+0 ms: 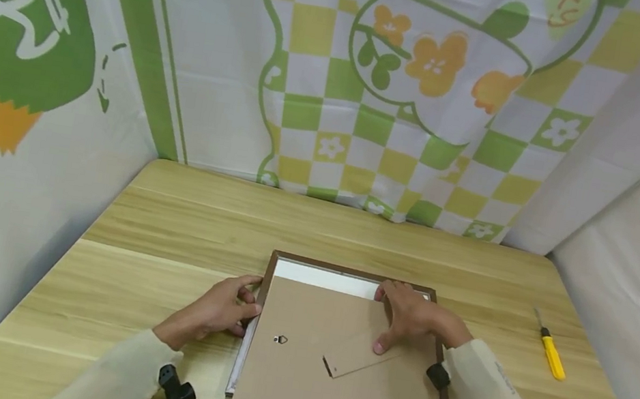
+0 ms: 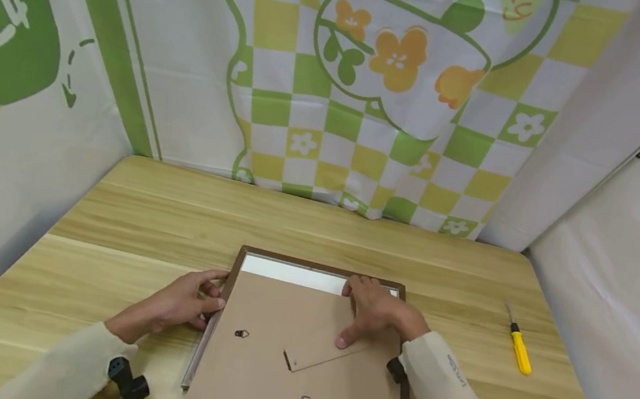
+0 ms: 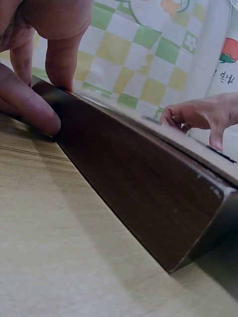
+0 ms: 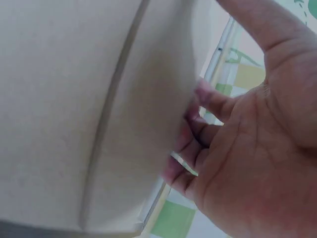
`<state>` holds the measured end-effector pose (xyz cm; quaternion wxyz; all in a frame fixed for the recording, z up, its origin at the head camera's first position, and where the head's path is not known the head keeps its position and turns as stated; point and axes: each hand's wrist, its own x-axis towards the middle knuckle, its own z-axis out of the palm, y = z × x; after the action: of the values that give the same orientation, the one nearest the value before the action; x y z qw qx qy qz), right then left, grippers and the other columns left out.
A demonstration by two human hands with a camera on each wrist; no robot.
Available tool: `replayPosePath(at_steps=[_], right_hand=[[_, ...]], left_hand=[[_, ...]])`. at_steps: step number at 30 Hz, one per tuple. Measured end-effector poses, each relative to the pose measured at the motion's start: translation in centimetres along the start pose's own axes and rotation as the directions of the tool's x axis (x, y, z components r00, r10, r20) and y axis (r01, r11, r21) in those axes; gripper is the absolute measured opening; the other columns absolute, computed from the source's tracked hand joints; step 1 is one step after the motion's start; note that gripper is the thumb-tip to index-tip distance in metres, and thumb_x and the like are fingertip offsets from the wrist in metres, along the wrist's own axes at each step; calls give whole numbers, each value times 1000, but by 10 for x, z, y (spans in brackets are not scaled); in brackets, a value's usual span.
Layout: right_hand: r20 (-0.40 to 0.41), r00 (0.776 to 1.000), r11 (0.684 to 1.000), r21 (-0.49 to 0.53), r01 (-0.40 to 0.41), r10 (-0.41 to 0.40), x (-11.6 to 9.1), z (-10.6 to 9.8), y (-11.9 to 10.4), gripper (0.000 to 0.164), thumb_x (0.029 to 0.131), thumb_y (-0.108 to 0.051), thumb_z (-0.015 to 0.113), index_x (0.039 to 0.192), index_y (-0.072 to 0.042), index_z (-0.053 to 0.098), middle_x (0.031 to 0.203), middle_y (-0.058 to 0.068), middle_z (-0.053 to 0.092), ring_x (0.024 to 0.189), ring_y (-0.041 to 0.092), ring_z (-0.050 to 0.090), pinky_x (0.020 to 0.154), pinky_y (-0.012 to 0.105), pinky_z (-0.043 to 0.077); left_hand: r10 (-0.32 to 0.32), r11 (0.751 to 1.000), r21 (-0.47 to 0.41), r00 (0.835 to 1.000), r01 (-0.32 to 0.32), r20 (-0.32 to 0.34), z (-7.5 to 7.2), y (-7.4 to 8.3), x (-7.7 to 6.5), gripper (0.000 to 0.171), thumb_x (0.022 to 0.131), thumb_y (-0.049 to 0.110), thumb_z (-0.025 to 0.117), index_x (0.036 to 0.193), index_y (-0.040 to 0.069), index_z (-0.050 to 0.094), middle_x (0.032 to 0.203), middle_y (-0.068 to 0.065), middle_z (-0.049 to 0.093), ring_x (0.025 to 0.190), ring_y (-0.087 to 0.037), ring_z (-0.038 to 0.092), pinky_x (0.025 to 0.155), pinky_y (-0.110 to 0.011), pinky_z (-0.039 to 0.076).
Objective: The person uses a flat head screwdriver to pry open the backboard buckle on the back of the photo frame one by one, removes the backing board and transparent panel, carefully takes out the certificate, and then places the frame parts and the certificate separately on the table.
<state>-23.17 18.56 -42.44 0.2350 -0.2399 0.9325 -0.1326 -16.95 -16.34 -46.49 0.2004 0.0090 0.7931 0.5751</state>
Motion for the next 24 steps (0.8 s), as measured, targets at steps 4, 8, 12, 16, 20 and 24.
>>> replayPosePath(at_steps=[4,8,12,16,20,24], right_hand=[[5,998,996,62,65,-66,-4,-8,7,67,67,-38,90,117,-4,61,104,4,57,96,18,50,87,37,45],[2,992,984,130,126,-127,-12,-13,17,41,76,-38,83,102,-11,66,85,-3,54,80,12,47,72,27,39],[1,995,954,284,98,-102,-27,-13,31,29,82,-35,78,98,-13,67,84,-4,59,74,11,49,68,24,40],[-45,997,899,431,79,-66,-46,-12,46,29,86,-29,75,103,-6,67,92,5,68,76,12,60,69,26,49],[-103,995,824,563,62,-5,-70,-12,69,40,92,-24,69,121,2,61,102,8,73,83,16,69,72,31,56],[-143,987,711,702,47,76,-97,-12,95,49,99,-19,59,136,11,47,102,3,75,86,21,73,73,38,59]], left_hand=[[0,1000,27,1000,0,-11,1,1,1,59,93,-3,58,148,-3,36,108,-19,52,76,-20,62,60,-36,59],[-8,998,59,1000,10,-29,1,2,2,59,93,1,61,147,-1,39,105,-16,53,76,-19,61,60,-34,58],[4,997,75,999,-1,-38,3,2,4,64,90,6,69,146,-1,40,99,-15,55,73,-17,64,59,-33,59],[51,986,166,994,-34,-101,8,1,6,64,84,6,73,141,-3,46,94,-12,60,66,-14,63,54,-30,56],[105,956,289,980,-51,-172,12,0,7,58,81,5,69,136,-1,54,94,-11,64,63,-13,59,50,-26,51],[148,921,385,972,-68,-184,12,-1,6,56,82,7,67,136,-1,55,94,-12,66,67,-15,56,54,-26,47]])
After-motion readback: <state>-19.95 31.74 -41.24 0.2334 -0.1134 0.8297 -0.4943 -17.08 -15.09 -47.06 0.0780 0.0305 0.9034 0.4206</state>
